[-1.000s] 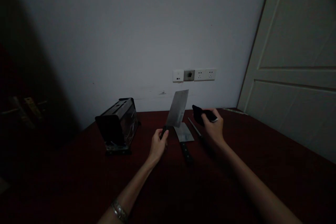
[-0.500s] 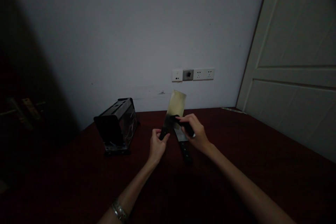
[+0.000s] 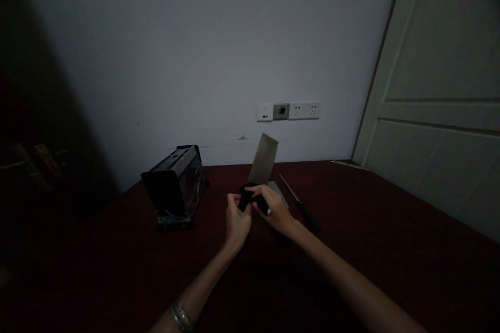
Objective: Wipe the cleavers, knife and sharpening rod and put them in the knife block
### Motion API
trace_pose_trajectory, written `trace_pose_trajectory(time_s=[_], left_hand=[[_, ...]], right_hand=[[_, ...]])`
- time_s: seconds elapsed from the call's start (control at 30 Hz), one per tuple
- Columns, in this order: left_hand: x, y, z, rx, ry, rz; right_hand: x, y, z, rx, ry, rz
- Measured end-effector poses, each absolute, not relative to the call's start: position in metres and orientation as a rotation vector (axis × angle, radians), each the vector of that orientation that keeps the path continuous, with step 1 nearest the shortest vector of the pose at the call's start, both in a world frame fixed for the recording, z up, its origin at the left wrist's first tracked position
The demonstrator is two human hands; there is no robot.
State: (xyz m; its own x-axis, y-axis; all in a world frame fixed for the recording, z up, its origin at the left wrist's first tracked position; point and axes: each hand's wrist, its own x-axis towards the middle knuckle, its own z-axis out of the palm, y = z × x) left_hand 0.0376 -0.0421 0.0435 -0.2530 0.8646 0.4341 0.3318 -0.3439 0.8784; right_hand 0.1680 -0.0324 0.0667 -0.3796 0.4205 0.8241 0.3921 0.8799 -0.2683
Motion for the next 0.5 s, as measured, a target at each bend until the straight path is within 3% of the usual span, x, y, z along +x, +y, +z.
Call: trace_pose_trajectory(time_s=[0.5], left_hand=[[0.036, -0.0413, 0.0478, 1.572, 1.543, 1.586]], right_hand=[[0.1699, -0.0343, 0.0646, -0.589, -1.906, -0.032]])
